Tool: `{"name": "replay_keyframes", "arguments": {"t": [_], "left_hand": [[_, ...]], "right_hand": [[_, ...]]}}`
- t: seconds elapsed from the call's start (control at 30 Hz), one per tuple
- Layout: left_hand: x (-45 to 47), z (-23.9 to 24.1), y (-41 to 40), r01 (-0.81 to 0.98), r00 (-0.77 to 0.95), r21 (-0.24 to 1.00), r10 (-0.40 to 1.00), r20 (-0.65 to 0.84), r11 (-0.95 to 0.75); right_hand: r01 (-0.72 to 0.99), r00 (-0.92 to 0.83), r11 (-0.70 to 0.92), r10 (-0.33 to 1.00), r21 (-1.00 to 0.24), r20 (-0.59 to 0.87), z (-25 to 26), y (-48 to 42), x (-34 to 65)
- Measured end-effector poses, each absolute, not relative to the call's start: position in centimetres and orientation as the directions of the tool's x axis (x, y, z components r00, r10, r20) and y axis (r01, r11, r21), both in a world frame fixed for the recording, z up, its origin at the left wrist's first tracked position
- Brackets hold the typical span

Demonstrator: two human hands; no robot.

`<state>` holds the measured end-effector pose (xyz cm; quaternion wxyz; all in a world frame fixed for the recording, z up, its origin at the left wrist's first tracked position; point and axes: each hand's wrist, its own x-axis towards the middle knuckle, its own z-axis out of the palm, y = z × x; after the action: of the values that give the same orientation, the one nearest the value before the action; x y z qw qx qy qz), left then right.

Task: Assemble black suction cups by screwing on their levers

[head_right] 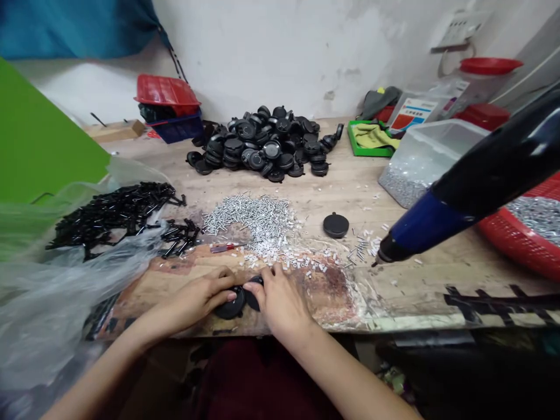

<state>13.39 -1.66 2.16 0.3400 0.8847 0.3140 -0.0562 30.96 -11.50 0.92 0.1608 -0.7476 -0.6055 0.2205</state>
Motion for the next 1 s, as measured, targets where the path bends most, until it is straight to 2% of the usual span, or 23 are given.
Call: {"name": "replay_keyframes", "arguments": {"t": [0.13, 0.23, 0.4, 0.53, 0.77, 0.9, 1.0], "left_hand": [[13.5, 0.9, -3.1, 0.658, 0.721, 0.470, 0.673, -0.168, -0.588], [13.3, 0.1, -4.5, 0.646, 0.714, 0.467, 0.695, -0.088, -0.604], [13.5, -0.8, -5.2, 0.609, 0.742, 0.456, 0.670, -0.036, -0.650], [13.8, -0.7, -4.8, 0.603, 0.739, 0.459, 0.674, -0.012, -0.653], [13.9, -0.2, -5.1, 0.584, 0.748, 0.494, 0.663, -0.020, -0.644], [13.9, -0.7, -5.5, 0.579, 0.733, 0.510, 0.680, 0.017, -0.636], [13.2, -0.8, -5.3, 0.545, 0.727, 0.585, 0.686, 0.030, -0.601]], "right_hand": [[0.939, 0.153, -0.190, 0.977, -0.287, -0.146, 0.7, -11.8, 31.3], [0.960, 0.113, -0.148, 0.982, -0.239, -0.153, 0.5, -11.8, 31.8], [0.971, 0.107, -0.121, 0.991, -0.206, -0.077, 0.0, -11.4, 31.8], [0.970, 0.093, -0.101, 0.995, -0.223, -0.045, -0.7, -11.4, 31.7], [0.924, 0.102, -0.103, 0.995, -0.368, -0.022, -1.2, -11.3, 32.0], [0.923, 0.104, -0.112, 0.994, -0.367, -0.044, -1.0, -11.2, 31.9], [0.923, 0.107, -0.117, 0.993, -0.367, -0.049, -0.4, -11.1, 32.1]]}}
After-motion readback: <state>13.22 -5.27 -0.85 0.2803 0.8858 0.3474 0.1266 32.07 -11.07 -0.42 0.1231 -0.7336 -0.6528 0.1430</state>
